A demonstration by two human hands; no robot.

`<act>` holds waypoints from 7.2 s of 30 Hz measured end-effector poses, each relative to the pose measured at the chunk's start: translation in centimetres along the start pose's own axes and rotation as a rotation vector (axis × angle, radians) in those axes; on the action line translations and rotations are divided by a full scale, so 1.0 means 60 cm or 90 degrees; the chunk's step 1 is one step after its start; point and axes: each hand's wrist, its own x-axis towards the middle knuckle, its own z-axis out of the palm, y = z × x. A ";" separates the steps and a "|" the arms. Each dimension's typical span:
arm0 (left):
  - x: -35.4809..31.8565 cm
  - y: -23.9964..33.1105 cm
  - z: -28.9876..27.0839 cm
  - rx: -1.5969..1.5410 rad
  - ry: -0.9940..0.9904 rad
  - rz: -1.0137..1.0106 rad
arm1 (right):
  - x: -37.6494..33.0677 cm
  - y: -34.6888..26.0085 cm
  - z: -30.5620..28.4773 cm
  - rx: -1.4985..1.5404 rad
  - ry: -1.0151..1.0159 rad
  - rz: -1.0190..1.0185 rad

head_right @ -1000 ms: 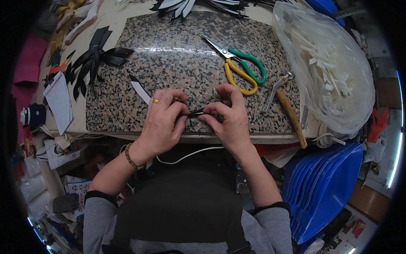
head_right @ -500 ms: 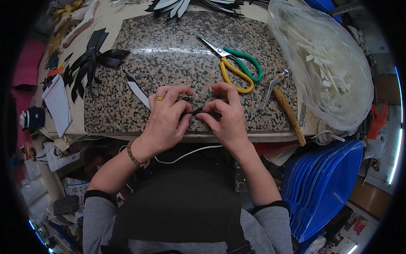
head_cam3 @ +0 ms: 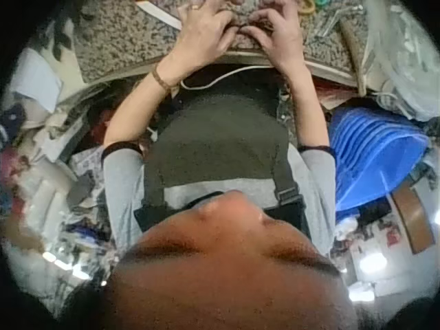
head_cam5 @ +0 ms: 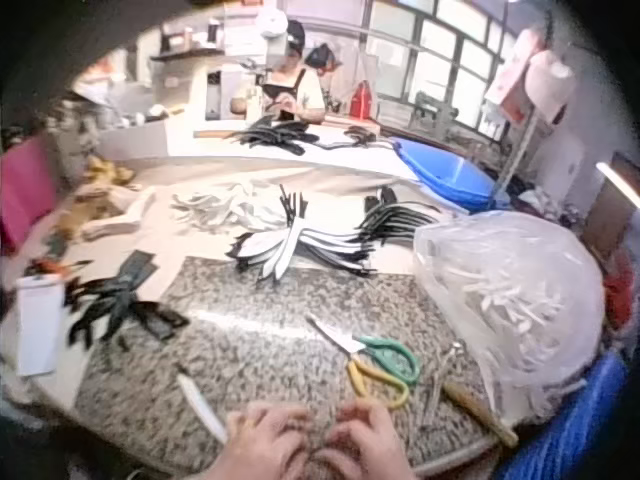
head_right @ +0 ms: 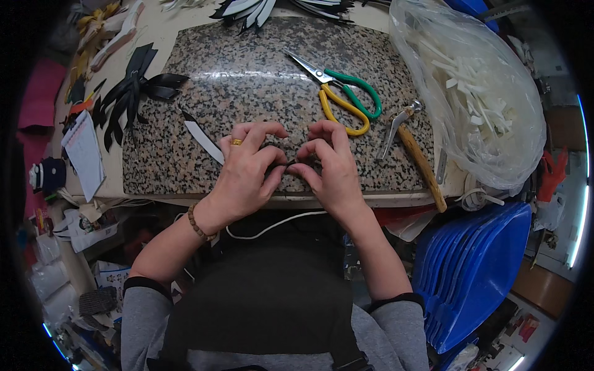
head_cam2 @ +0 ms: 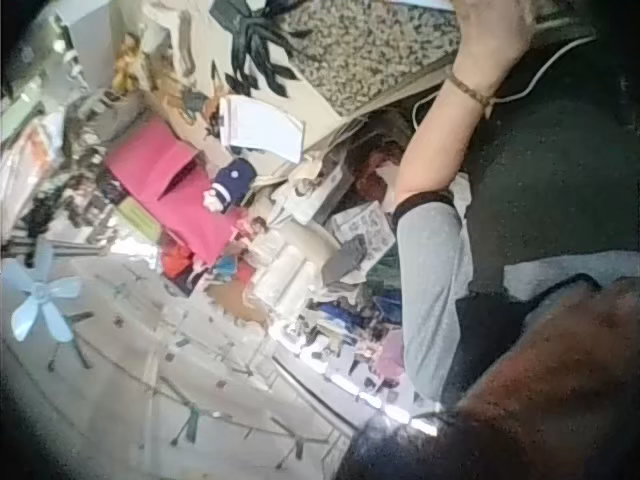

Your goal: The person is manually assembling and hammering components of a shoe upper at a workstation.

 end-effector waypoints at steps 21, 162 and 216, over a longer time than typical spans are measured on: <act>-0.039 -0.038 -0.043 -0.034 0.057 -0.023 | 0.030 -0.036 0.001 -0.081 -0.147 -0.084; -0.078 -0.011 -0.039 0.067 0.168 -0.119 | -0.004 -0.124 -0.055 -0.209 -0.114 -0.141; -0.072 -0.023 -0.040 -0.077 0.125 -0.247 | -0.010 -0.123 -0.011 -0.229 -0.050 -0.243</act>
